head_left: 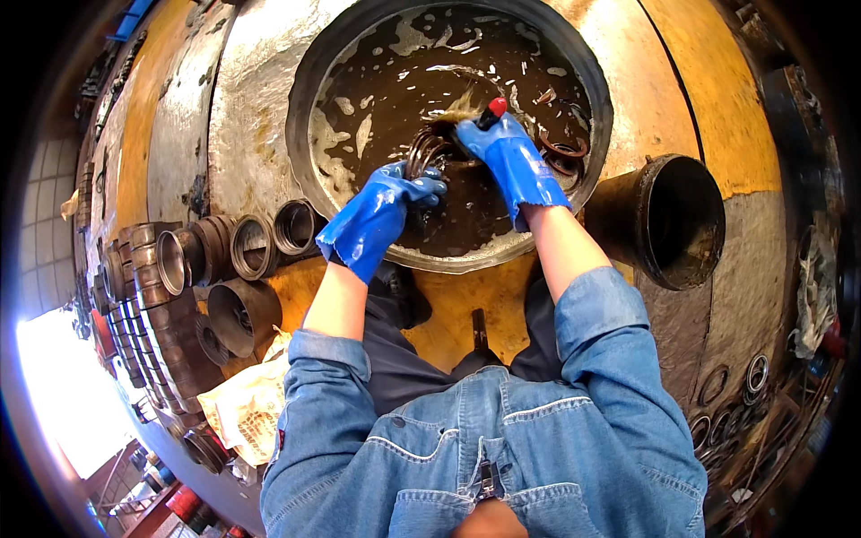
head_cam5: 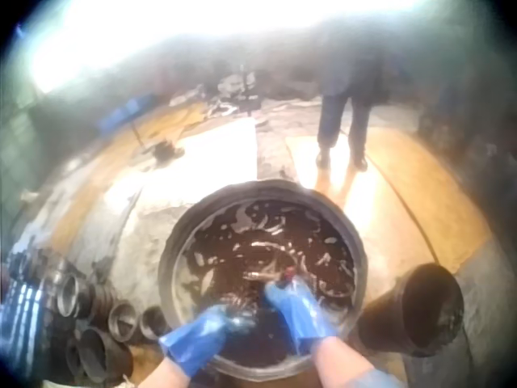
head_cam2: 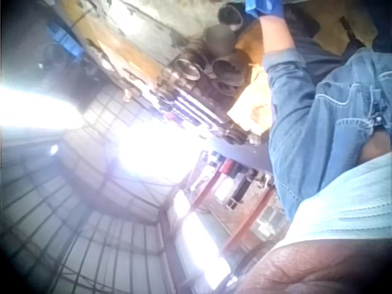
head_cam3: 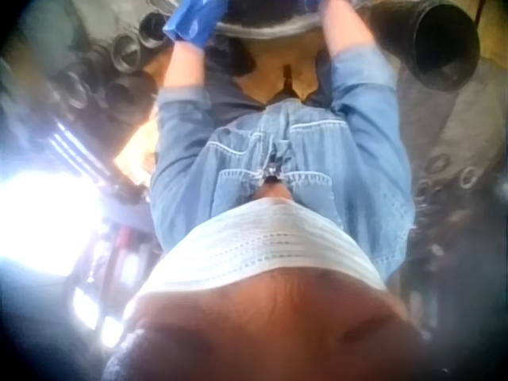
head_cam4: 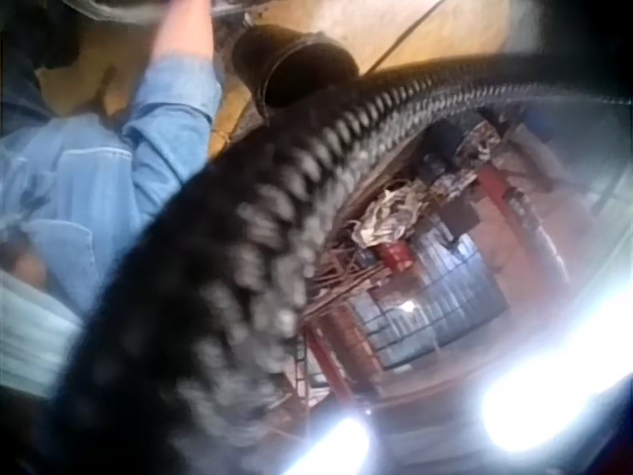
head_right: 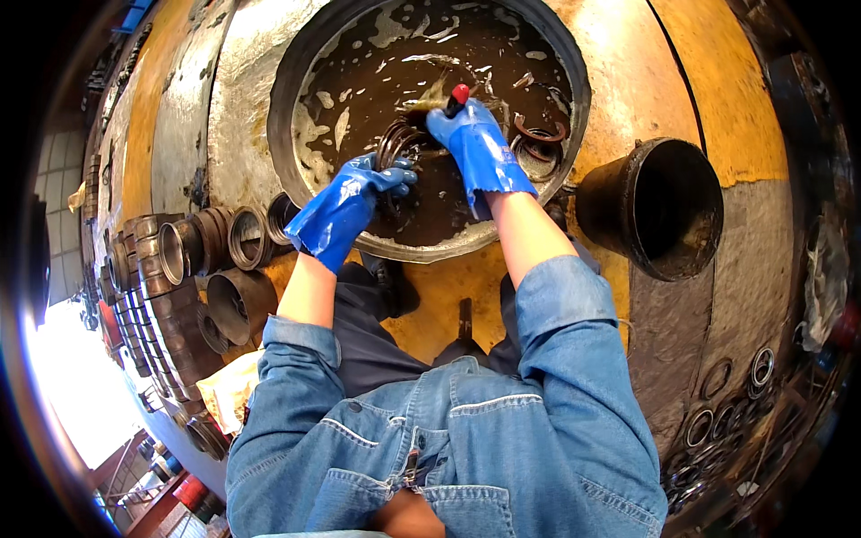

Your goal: The person cleans black metal rings in a basin of dark liquid using a brush and moves them into a bucket.

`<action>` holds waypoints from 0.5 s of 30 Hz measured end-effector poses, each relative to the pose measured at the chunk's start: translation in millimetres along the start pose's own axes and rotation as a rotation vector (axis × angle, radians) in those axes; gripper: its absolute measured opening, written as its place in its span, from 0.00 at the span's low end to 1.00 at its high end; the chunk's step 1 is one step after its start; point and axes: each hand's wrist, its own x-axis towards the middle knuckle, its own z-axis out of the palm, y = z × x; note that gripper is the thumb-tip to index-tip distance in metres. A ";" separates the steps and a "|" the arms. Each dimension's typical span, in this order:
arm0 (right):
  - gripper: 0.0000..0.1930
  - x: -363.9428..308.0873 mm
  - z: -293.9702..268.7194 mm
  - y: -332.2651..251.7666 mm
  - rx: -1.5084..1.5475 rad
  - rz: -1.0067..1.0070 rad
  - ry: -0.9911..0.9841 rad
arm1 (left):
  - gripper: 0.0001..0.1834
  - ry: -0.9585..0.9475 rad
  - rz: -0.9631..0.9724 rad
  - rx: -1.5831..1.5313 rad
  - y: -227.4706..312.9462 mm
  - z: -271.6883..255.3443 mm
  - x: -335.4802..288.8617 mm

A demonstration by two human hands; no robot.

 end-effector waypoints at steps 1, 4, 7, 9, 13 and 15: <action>0.21 7.4 -2.7 11.0 -0.043 0.012 0.035 | 0.14 0.018 0.016 -0.038 2.1 7.7 1.6; 0.23 13.6 -12.2 11.7 -0.137 0.089 0.087 | 0.15 0.090 0.052 -0.126 9.1 11.2 6.2; 0.21 2.4 -24.7 -13.7 -0.068 -0.026 0.098 | 0.18 0.085 0.199 -0.279 35.2 -7.0 -0.2; 0.18 8.3 -27.1 -14.3 -0.062 -0.146 0.156 | 0.21 0.023 0.177 -0.389 44.4 -24.1 7.4; 0.15 -25.1 -23.2 -41.7 0.051 -0.404 -0.037 | 0.25 -0.017 0.213 -0.307 51.8 -41.1 0.4; 0.16 -27.7 -14.5 -46.1 -0.134 -0.624 -0.028 | 0.25 0.000 0.219 -0.308 52.7 -42.8 -2.6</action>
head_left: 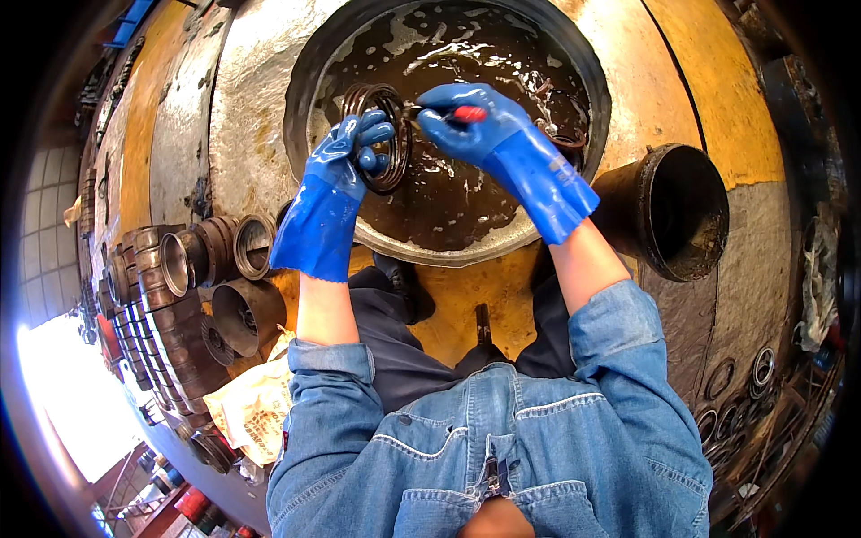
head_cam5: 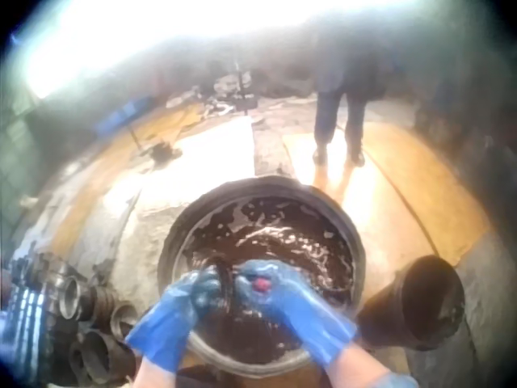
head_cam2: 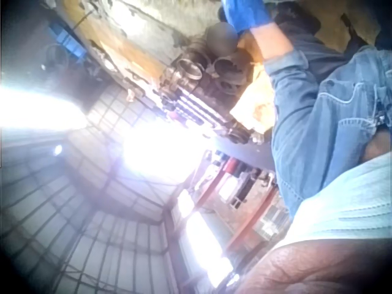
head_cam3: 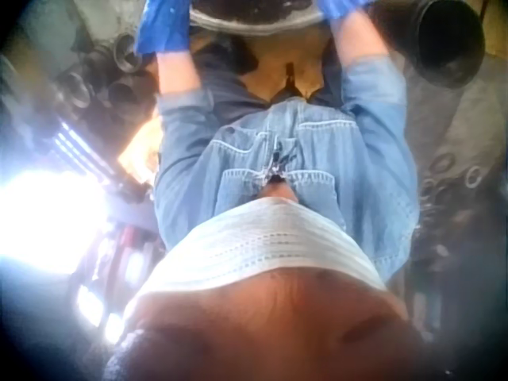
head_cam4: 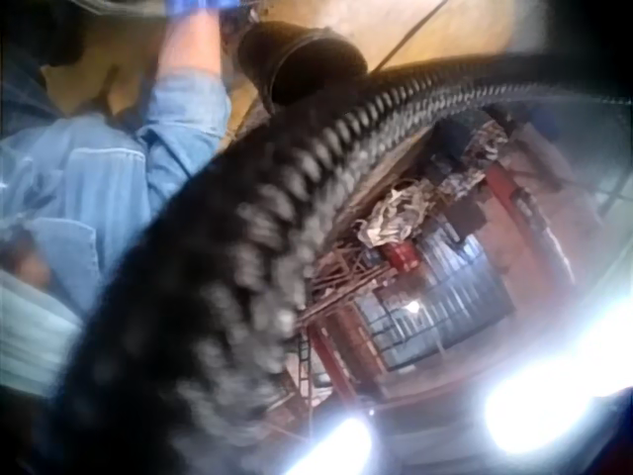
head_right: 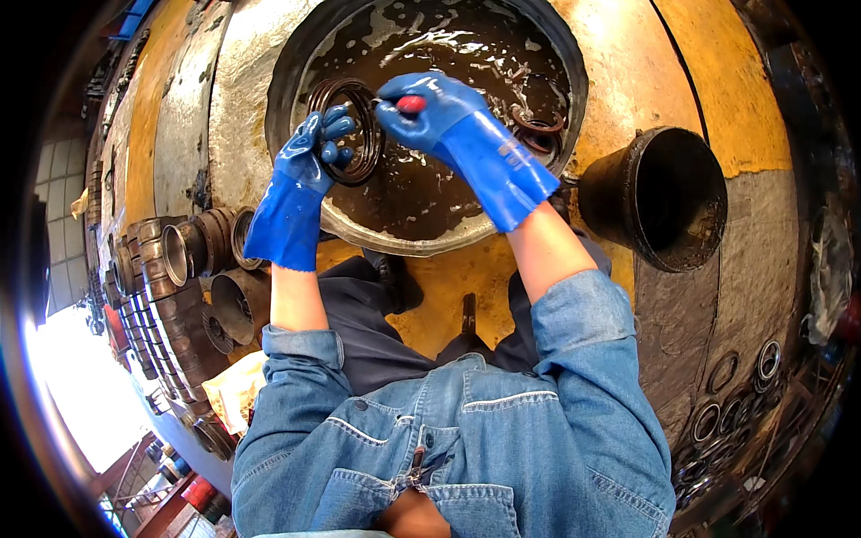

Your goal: The person cleans black metal rings in a basin of dark liquid using a brush and moves them into a bucket.

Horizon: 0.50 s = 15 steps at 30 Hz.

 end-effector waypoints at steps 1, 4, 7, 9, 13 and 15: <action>0.15 -0.4 8.1 1.2 -0.106 -0.153 0.072 | 0.26 -0.074 -0.029 -0.051 1.0 -5.2 1.7; 0.11 4.3 21.0 9.6 -0.093 -0.275 0.111 | 0.27 -0.128 -0.075 -0.102 -0.6 -1.2 2.2; 0.12 4.2 29.8 27.4 -0.116 -0.217 0.117 | 0.23 -0.103 -0.061 -0.068 -5.6 20.0 -2.1; 0.13 3.8 36.4 27.8 -0.099 -0.009 0.076 | 0.27 -0.086 -0.041 0.044 -7.0 30.3 -4.6; 0.14 3.4 38.4 23.8 -0.009 0.348 -0.173 | 0.24 -0.027 -0.004 0.135 -12.1 39.2 -5.6; 0.14 0.6 27.6 19.5 0.122 0.422 -0.277 | 0.23 -0.030 -0.020 0.137 -11.4 37.8 -3.4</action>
